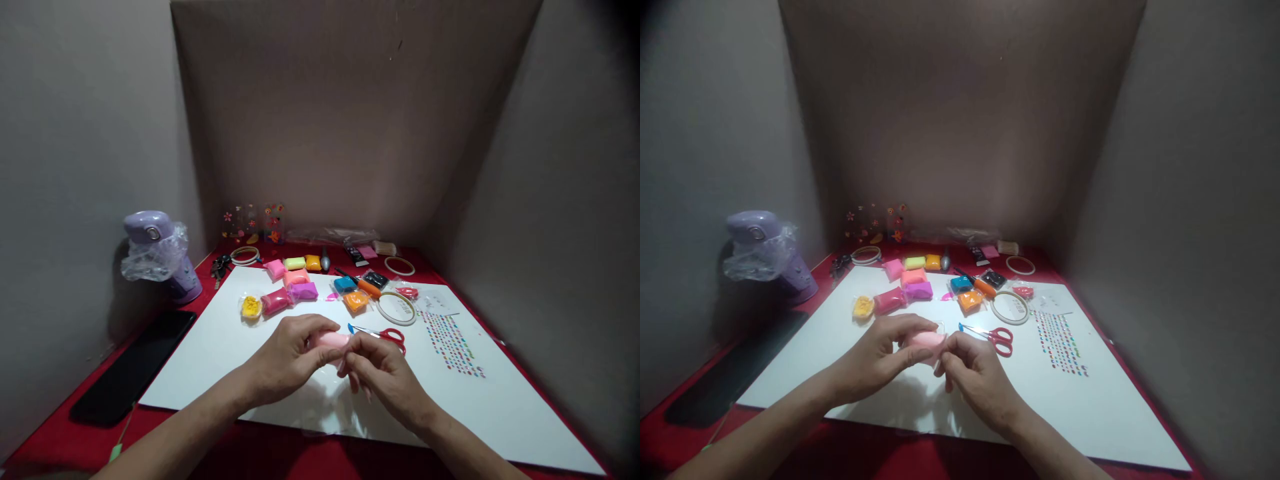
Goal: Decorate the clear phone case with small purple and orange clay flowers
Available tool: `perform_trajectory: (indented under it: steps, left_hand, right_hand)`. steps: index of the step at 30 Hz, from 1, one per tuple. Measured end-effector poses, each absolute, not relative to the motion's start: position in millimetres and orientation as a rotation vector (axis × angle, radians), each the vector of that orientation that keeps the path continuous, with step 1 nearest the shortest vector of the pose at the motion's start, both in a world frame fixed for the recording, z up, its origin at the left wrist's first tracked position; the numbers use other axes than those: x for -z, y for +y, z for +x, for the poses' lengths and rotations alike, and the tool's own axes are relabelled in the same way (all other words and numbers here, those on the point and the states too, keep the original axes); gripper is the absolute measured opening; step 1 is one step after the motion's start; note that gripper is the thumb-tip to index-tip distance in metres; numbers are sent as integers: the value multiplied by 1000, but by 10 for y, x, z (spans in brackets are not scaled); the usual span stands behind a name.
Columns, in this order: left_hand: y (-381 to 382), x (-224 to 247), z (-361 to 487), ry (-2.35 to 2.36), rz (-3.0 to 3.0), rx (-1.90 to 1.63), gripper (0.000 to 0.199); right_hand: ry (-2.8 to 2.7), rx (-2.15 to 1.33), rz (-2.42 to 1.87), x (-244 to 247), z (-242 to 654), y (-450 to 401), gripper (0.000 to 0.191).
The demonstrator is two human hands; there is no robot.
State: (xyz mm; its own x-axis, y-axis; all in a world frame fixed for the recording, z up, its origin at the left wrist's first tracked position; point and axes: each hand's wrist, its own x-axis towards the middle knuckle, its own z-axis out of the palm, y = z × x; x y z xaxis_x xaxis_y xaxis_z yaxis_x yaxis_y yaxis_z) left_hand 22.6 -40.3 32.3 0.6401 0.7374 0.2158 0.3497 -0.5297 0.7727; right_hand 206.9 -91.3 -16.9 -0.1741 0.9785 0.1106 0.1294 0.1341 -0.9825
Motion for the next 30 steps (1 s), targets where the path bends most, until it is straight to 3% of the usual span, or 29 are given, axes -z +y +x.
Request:
perform_trajectory:
  steps: [7,11,14,16,20,30]
  left_hand:
    - [-367,-359,274,845,2196,-683,27]
    - [-352,-243,377,889,2459,-1166,36]
    - [-428,-179,455,863,2656,-1536,20]
    - [-501,-149,498,738,2772,-1462,8]
    - [-585,-77,562,744,2828,-1198,15]
    - [-569,13,598,854,2826,-1239,10]
  right_hand:
    - [-1502,-1162,-1103,154,2101,-920,13]
    - [-1384,-1121,-1054,145,2111,-903,16]
    - [-1294,-1085,-1058,156,2111,-886,19]
    - [-1244,-1073,-1066,164,2105,-881,22]
    - [-1203,-1012,-1070,162,2080,-892,26]
    - [-1460,-614,-1209,250,2053,-949,20]
